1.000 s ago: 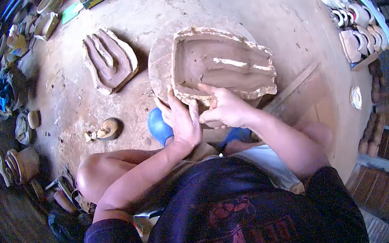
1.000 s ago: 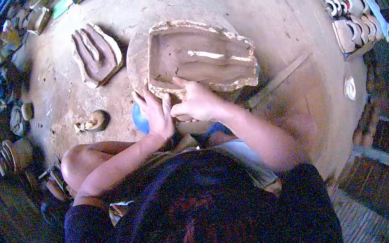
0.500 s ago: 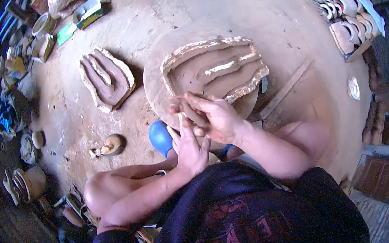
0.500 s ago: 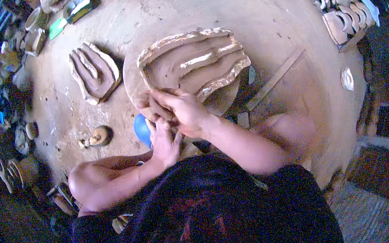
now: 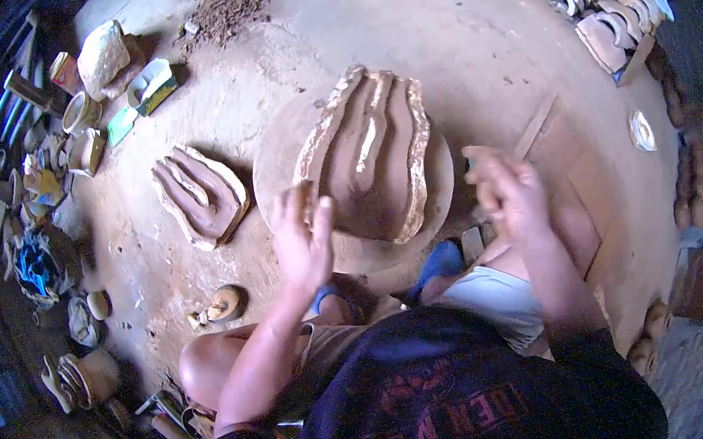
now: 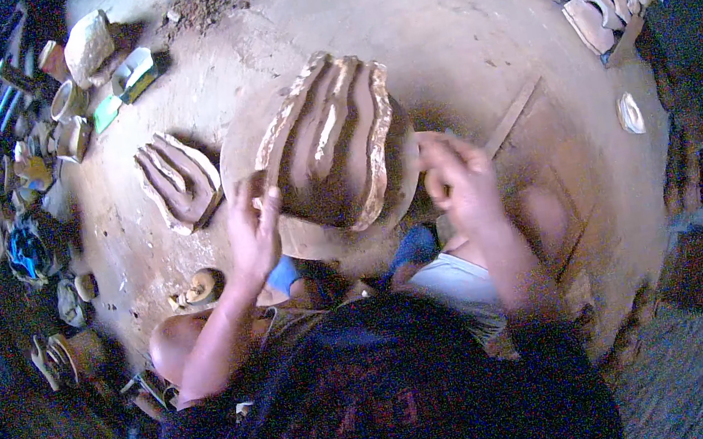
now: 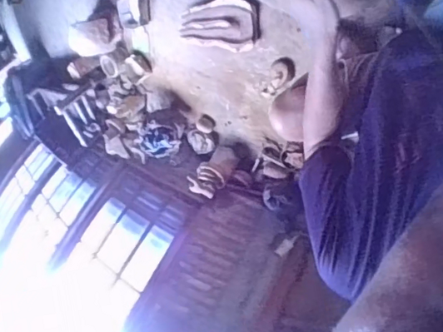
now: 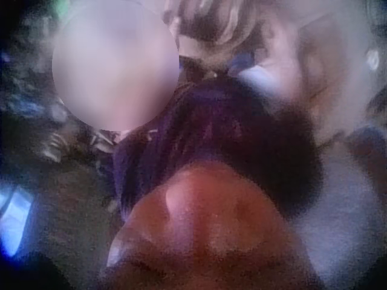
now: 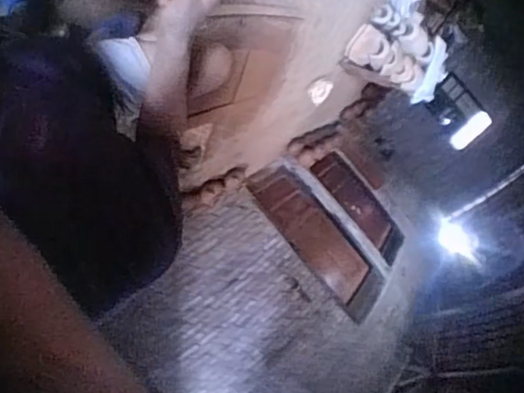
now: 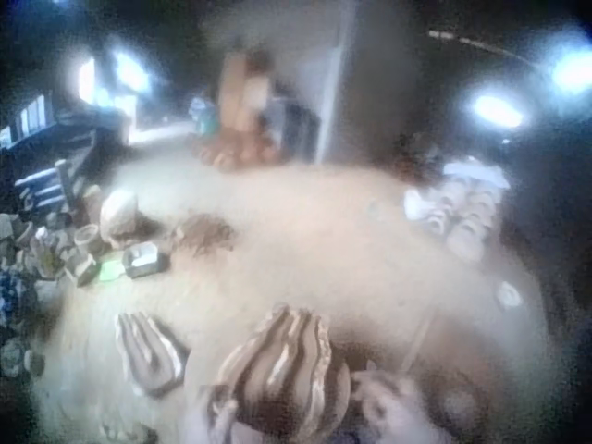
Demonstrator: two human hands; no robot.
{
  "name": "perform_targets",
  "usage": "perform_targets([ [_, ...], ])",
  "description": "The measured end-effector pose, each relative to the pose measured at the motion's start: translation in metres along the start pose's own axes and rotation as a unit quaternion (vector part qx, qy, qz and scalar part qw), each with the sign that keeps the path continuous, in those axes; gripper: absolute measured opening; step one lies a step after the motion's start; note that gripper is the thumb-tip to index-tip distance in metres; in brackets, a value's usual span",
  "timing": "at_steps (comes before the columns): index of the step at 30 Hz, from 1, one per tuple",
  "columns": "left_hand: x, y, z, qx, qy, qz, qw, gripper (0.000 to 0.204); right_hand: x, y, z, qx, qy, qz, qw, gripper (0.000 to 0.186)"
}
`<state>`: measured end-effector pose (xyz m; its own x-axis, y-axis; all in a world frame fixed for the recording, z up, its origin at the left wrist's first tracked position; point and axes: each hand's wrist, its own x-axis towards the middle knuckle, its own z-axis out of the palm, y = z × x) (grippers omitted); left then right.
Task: The person rolls pieces of clay between their hands and presses the clay into a mold, shaping and smoothing it along the contours by hand.
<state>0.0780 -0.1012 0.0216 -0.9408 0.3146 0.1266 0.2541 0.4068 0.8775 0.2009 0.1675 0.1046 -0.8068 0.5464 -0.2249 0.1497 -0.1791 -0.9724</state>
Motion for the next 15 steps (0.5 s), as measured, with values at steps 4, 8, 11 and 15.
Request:
perform_targets([
  [4,0.025,-0.036,0.033,0.029,0.000,-0.067,0.997,0.053,-0.011,-0.007,-0.114,-0.055,0.207,-0.065,0.975,0.024],
  [8,0.043,-0.170,0.027,-0.124,-0.055,-0.140,0.981,0.058,-0.005,-0.022,-0.172,0.091,0.362,-0.076,0.924,0.030],
  [11,0.054,-0.182,0.046,-0.228,-0.078,-0.241,0.940,0.060,-0.021,-0.004,-0.271,0.036,0.305,-0.056,0.950,0.032],
  [15,0.048,-0.158,0.049,-0.177,-0.123,-0.168,0.962,0.056,-0.052,0.080,-0.366,-0.081,0.419,0.027,0.904,0.036],
])
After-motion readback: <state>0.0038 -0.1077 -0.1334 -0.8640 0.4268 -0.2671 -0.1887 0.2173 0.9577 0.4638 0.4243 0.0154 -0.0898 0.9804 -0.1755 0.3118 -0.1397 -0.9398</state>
